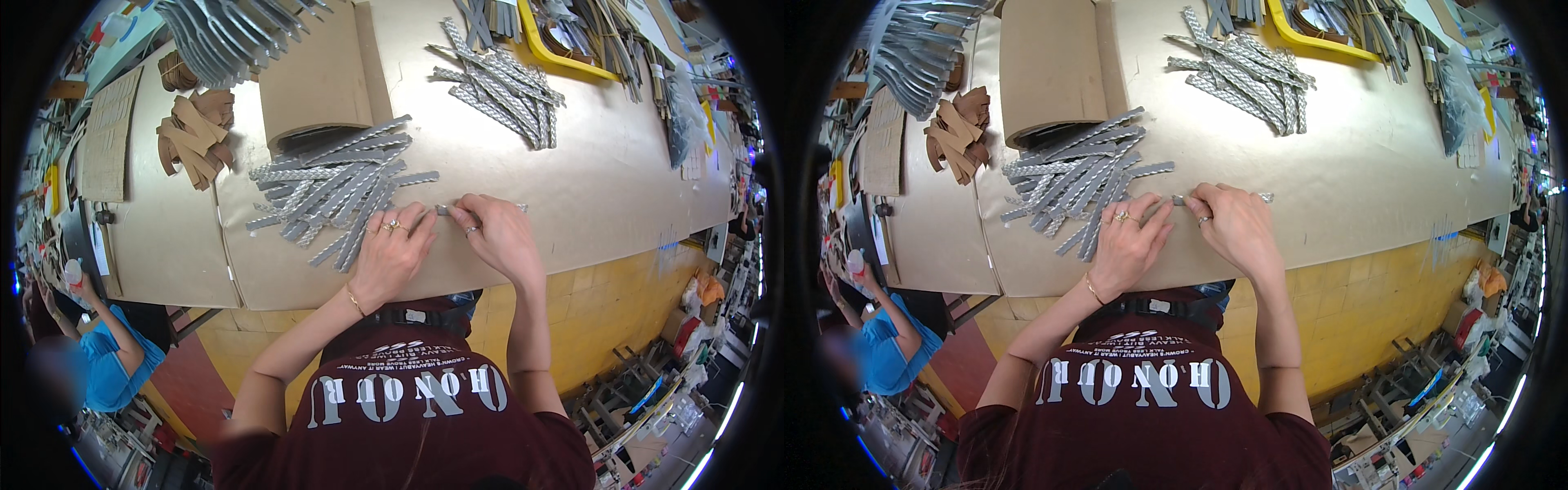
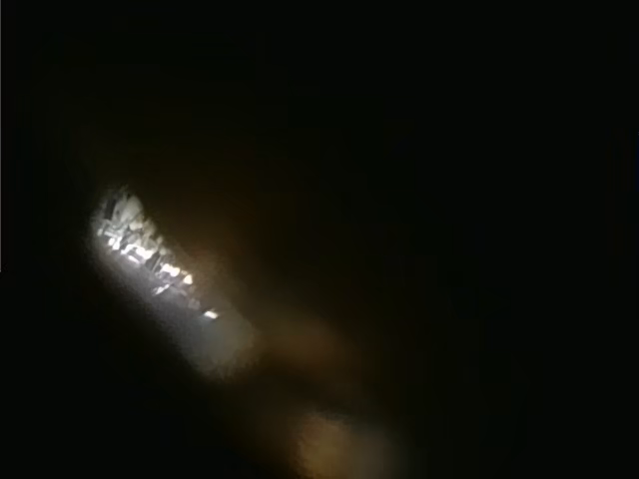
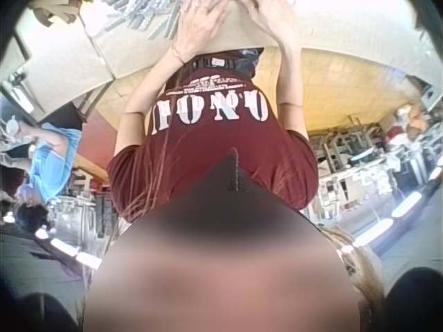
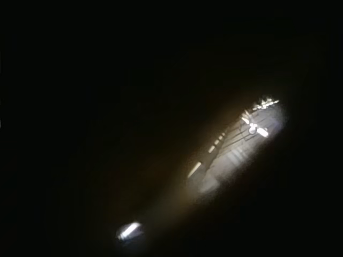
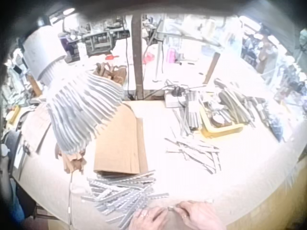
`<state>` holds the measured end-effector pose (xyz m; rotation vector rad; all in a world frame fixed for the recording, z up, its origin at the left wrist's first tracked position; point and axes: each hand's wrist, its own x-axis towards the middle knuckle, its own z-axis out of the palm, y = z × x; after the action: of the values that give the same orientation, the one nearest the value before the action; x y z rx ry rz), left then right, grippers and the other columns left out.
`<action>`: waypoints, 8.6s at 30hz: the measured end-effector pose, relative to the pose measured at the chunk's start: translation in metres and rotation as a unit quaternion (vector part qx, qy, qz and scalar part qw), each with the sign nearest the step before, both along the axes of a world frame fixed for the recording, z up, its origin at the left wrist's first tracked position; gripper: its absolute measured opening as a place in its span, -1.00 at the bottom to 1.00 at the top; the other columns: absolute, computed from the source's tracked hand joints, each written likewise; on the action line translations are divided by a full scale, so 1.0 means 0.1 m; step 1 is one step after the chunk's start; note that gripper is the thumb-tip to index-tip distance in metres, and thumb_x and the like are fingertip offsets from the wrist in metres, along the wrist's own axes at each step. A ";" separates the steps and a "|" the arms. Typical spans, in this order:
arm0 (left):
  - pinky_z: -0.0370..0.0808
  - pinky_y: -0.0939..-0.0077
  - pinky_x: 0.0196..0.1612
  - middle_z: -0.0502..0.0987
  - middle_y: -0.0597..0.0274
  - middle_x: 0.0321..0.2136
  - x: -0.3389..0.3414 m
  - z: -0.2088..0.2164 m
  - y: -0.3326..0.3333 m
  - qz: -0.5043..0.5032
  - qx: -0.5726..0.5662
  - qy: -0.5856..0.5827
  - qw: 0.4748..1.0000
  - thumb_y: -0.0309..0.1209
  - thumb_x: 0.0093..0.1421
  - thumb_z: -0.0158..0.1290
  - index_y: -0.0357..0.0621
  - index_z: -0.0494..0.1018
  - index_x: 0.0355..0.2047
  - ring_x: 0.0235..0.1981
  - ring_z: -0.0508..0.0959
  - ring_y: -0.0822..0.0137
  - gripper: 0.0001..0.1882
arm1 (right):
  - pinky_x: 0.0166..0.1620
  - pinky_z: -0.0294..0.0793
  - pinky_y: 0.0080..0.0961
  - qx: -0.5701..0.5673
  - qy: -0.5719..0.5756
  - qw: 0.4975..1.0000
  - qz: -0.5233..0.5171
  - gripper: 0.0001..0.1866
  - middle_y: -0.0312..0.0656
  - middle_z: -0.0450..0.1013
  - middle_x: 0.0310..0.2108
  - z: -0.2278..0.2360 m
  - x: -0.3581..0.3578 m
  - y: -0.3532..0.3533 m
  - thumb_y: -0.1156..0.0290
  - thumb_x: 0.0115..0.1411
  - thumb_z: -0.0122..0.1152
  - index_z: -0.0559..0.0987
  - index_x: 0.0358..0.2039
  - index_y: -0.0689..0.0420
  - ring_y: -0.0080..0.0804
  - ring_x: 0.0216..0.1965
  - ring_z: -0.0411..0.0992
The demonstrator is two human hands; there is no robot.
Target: The person repeatedly picks up short braided cords and flat strips from a table, aligns them, and places them into a growing pile. The hands work one at a time, moving items between piles on the table.
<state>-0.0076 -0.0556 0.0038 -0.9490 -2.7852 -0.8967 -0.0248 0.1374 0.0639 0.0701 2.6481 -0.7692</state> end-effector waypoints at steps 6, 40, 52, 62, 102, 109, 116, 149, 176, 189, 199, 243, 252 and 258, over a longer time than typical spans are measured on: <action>0.30 0.28 0.02 0.48 0.22 -0.04 0.00 0.00 0.00 0.004 -0.002 0.002 1.000 -0.37 0.12 0.24 -0.10 0.55 0.01 -0.12 0.49 0.24 -0.59 | -0.32 0.41 -0.14 0.002 0.006 1.000 -0.001 -0.75 0.00 0.53 -0.44 0.00 0.00 -0.01 0.27 0.30 0.16 0.58 -0.36 0.21 0.08 -0.39 0.48; 0.27 0.35 -0.05 0.50 0.28 -0.05 0.09 0.05 0.11 0.000 -0.187 0.121 0.975 -0.32 0.14 0.19 -0.10 0.53 0.04 -0.23 0.50 0.39 -0.57 | -0.37 0.41 -0.16 -0.047 -0.017 0.995 -0.086 -0.76 0.03 0.50 -0.59 0.00 0.05 0.30 0.30 0.21 0.29 0.61 -0.42 0.25 0.01 -0.53 0.47; 0.24 0.26 0.13 0.44 0.16 0.09 0.13 0.08 0.14 0.007 -0.161 0.087 0.983 -0.33 0.15 0.18 -0.13 0.49 0.10 0.06 0.45 0.26 -0.52 | -0.31 0.47 -0.14 -0.005 -0.019 0.997 -0.073 -0.76 0.02 0.55 -0.54 -0.02 0.04 0.27 0.29 0.23 0.24 0.62 -0.42 0.22 0.01 -0.44 0.53; 0.02 0.05 0.43 0.11 -0.19 0.38 0.29 -0.07 0.49 -0.051 -0.085 -0.069 0.993 -0.27 0.24 0.11 -0.41 0.13 0.34 0.42 0.12 -0.02 -0.25 | -0.30 0.51 -0.26 0.022 -0.004 0.995 -0.093 -0.77 0.04 0.56 -0.50 -0.07 0.09 0.28 0.32 0.20 0.31 0.62 -0.37 0.26 -0.05 -0.44 0.57; 0.24 0.00 0.34 0.21 -0.46 0.27 0.36 -0.01 0.82 -0.001 -0.267 0.082 0.960 0.12 0.23 0.05 -0.24 0.30 0.29 0.26 0.34 -0.25 -0.20 | -0.39 0.46 -0.33 -0.052 0.185 0.974 -0.121 -0.85 -0.05 0.52 -0.44 0.05 0.47 0.47 0.40 0.20 0.30 0.61 -0.30 0.22 -0.13 -0.46 0.52; 0.24 -0.03 0.34 0.21 -0.48 0.27 0.33 0.00 0.81 -0.006 -0.267 0.078 0.961 0.13 0.23 0.04 -0.25 0.30 0.29 0.25 0.35 -0.26 -0.19 | -0.41 0.45 -0.36 -0.095 0.113 0.956 -0.254 -0.84 -0.05 0.52 -0.51 -0.20 0.37 0.62 0.41 0.19 0.31 0.62 -0.38 0.27 -0.26 -0.54 0.48; 0.27 0.00 0.32 0.23 -0.49 0.25 0.31 0.02 0.80 -0.017 -0.271 0.080 0.959 0.16 0.24 0.03 -0.22 0.30 0.29 0.23 0.37 -0.25 -0.19 | -0.40 0.47 -0.36 -0.079 0.131 0.955 -0.253 -0.84 -0.07 0.52 -0.50 -0.27 0.39 0.60 0.40 0.19 0.32 0.62 -0.37 0.25 -0.27 -0.53 0.50; 0.40 -0.02 0.21 0.29 -0.61 0.16 0.31 0.06 0.92 -0.001 -0.305 0.112 0.946 0.23 0.18 0.04 -0.01 0.31 0.31 0.11 0.49 -0.29 -0.18 | -0.35 0.46 -0.31 -0.016 0.228 0.917 -0.326 -0.82 -0.14 0.50 -0.44 -0.39 0.45 0.48 0.34 0.22 0.33 0.61 -0.41 0.18 -0.21 -0.44 0.52; 0.39 -0.01 0.22 0.30 -0.63 0.14 0.30 0.07 0.92 -0.010 -0.312 0.109 0.944 0.22 0.23 0.00 -0.03 0.30 0.32 0.10 0.49 -0.31 -0.20 | -0.19 0.29 -0.26 0.018 0.221 0.894 -0.389 -0.79 -0.21 0.45 -0.42 -0.50 0.47 0.36 0.35 0.24 0.27 0.49 -0.19 0.15 -0.25 -0.35 0.44; 0.36 -0.05 0.25 0.29 -0.64 0.15 0.30 0.06 0.92 -0.011 -0.308 0.110 0.945 0.19 0.27 -0.03 -0.09 0.27 0.33 0.11 0.48 -0.31 -0.20 | -0.29 0.42 -0.36 -0.022 0.293 0.871 -0.393 -0.66 -0.10 0.41 -0.23 -0.53 0.58 0.43 0.61 0.26 0.10 0.53 0.05 0.12 -0.23 -0.33 0.42; 0.33 -0.03 0.26 0.25 -0.48 0.24 0.32 0.02 0.84 -0.005 -0.267 0.088 0.960 0.18 0.23 0.03 -0.01 0.31 0.32 0.20 0.42 -0.20 -0.22 | -0.07 0.34 -0.28 0.171 0.300 0.910 -0.229 -0.46 -0.16 0.39 -0.08 -0.64 0.79 0.32 0.72 0.11 0.13 0.64 0.04 -0.11 -0.21 -0.15 0.36; 0.03 -0.01 0.38 0.06 -0.14 0.40 0.16 0.24 0.38 -0.138 -0.052 -0.075 0.986 -0.24 0.21 0.16 -0.25 0.14 0.35 0.41 0.09 -0.07 -0.22 | 0.11 0.26 -0.26 0.076 0.260 0.956 -0.115 -0.62 -0.19 0.43 0.04 -0.26 0.67 0.86 0.32 0.18 0.33 0.61 0.03 -0.01 -0.17 0.07 0.35; -0.05 -0.05 0.43 0.02 -0.09 0.42 -0.35 0.00 0.81 -0.126 -0.111 -0.011 0.986 -0.14 0.27 0.09 -0.27 0.08 0.38 0.43 0.02 -0.10 -0.21 | 0.13 0.30 -0.17 0.238 0.274 0.870 -0.334 -0.69 -0.09 0.44 0.02 -0.42 1.13 1.59 0.23 0.30 0.19 0.60 0.01 0.03 -0.08 0.08 0.35; -0.10 -0.08 0.44 0.02 -0.11 0.42 -0.53 -0.06 0.82 -0.152 -0.125 -0.011 0.980 -0.08 0.29 0.04 -0.23 0.09 0.38 0.44 0.00 -0.11 -0.22 | 0.06 0.38 -0.15 0.268 0.271 0.786 -0.487 -0.71 -0.09 0.48 -0.02 -0.60 1.49 2.68 0.20 0.29 0.18 0.64 -0.08 0.05 -0.11 0.04 0.41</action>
<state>-0.0606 0.0262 -0.0020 -1.4412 -2.8675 -0.5905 0.1243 0.4050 0.0037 1.7105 3.2027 -0.2314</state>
